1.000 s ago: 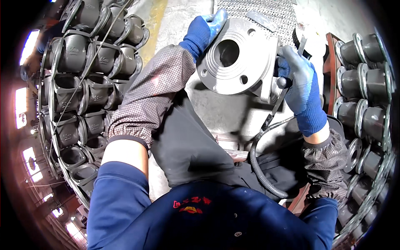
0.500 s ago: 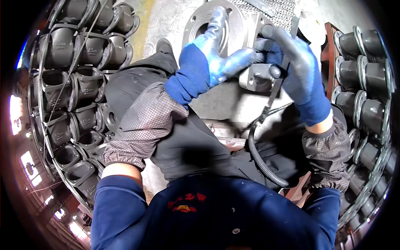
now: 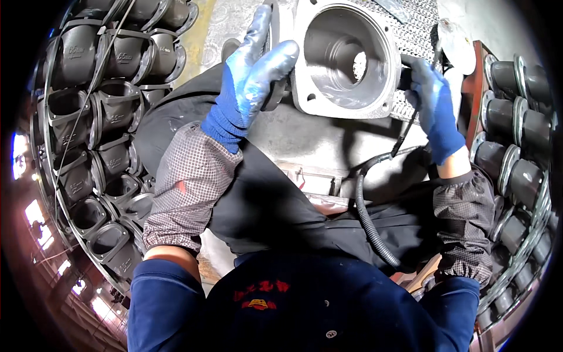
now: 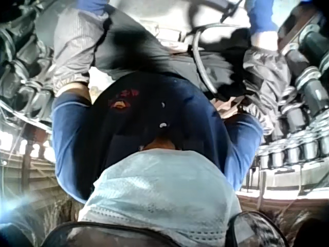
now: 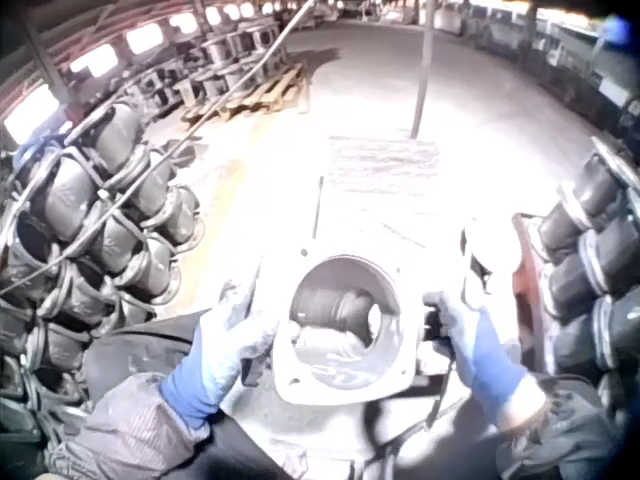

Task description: The person cleans the interior and exterior surfaces of a metal casting by hand using a small tool to scrape away debris. The person rotates the metal casting multiple times to reach different areas and uses a pneumatic air hose to blow away dust and fragments from the casting and the work surface.

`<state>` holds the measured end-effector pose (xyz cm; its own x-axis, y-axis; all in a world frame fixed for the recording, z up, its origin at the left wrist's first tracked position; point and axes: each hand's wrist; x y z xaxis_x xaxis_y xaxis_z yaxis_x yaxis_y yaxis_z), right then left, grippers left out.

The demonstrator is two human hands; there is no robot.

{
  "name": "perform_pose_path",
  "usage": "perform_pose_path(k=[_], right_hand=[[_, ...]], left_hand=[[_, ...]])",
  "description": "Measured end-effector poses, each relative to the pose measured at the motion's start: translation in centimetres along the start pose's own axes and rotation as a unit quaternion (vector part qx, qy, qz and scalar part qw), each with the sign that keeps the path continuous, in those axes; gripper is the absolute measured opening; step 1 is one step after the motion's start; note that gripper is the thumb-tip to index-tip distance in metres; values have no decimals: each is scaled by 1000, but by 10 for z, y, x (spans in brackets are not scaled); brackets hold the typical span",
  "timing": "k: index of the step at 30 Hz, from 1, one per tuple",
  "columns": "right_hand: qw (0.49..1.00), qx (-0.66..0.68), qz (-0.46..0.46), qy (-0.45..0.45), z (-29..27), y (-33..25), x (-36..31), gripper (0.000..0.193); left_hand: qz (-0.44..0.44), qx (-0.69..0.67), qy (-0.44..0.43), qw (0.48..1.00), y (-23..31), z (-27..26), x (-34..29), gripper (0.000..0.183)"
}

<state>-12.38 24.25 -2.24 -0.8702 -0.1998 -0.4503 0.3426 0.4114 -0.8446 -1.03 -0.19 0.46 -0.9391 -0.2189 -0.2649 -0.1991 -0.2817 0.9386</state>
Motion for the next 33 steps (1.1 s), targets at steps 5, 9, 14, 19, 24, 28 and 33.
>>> perform_pose_path(k=[5,9,14,19,24,28,33], right_hand=[[990,101,-92,-29,45,18,18,35],[976,183,-101,-64,79,20,15,31],[969,171,-157,-79,97,35,24,30],[968,175,-139,-118,101,32,31,34],[967,89,-227,-72,102,34,37,33],[973,20,-227,-26,87,15,31,35],[995,86,-7,-56,73,9,26,40]], left_hand=[[-2,-87,69,994,-21,-30,2,59],[77,-46,150,985,-52,-70,-1,52],[-14,-203,225,953,-58,-70,1,46],[-51,-207,257,943,-48,-62,-3,43],[-33,-264,252,930,-46,-61,7,42],[-15,-217,190,957,-30,-42,1,42],[115,-71,141,981,-20,-39,4,36]])
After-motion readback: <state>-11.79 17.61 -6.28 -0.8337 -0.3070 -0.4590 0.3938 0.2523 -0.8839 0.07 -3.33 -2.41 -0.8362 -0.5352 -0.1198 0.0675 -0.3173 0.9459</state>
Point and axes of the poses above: each hand's wrist, its own x-axis towards the middle knuckle, its own z-axis out of the palm, y = z × x, and after that the axes turned 6 degrees about -x, right-handed
